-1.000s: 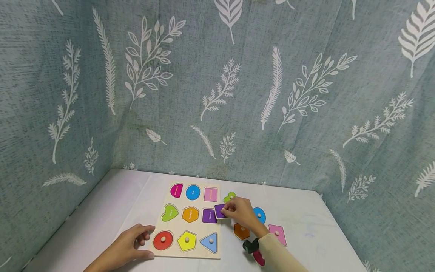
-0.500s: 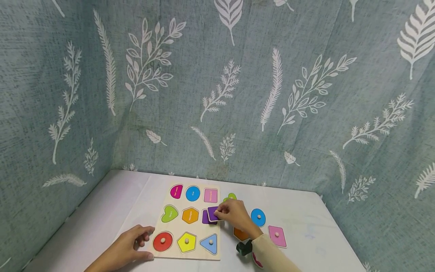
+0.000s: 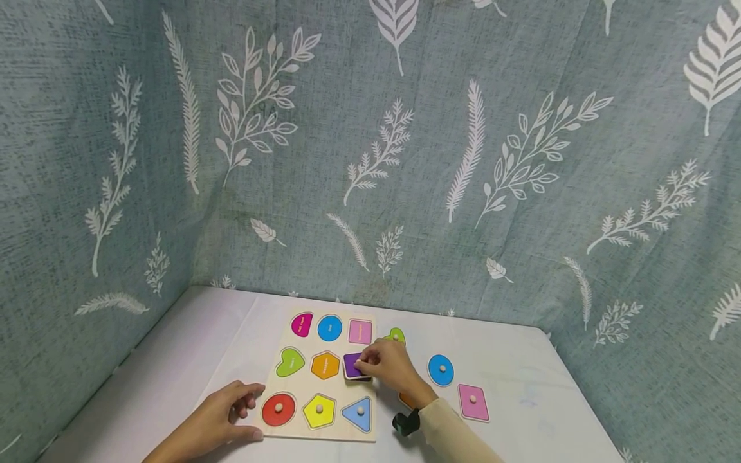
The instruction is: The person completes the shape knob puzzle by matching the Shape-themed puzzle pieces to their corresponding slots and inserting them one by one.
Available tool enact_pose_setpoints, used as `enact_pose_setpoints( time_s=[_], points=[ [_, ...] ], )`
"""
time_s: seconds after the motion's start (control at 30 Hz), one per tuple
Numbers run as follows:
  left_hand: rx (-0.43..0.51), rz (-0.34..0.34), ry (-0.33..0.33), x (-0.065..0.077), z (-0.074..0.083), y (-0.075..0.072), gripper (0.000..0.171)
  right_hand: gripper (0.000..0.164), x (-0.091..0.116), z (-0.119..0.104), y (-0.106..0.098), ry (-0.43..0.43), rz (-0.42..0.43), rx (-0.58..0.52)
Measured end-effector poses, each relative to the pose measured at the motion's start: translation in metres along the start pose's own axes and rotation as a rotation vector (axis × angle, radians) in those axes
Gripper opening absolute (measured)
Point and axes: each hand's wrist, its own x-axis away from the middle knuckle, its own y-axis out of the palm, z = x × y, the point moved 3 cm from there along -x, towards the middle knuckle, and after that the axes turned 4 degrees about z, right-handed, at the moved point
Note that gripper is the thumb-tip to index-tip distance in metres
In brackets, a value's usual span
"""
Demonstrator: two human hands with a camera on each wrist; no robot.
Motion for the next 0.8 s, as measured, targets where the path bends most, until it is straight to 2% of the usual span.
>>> enact_pose_setpoints(
  time_s=[0.23,0.53,0.8],
  points=[
    [0.002,-0.002,0.014,0.001,0.0,0.0,0.081,0.018,0.0,0.002,0.003,0.035,0.004,0.041],
    [-0.002,0.0,-0.025,-0.001,0.001,-0.001,0.081,0.018,0.0,0.007,0.006,0.054,0.014,0.068],
    [0.003,-0.004,0.009,0.0,0.0,-0.001,0.082,0.02,0.0,0.007,0.011,0.053,0.004,0.059]
  ],
)
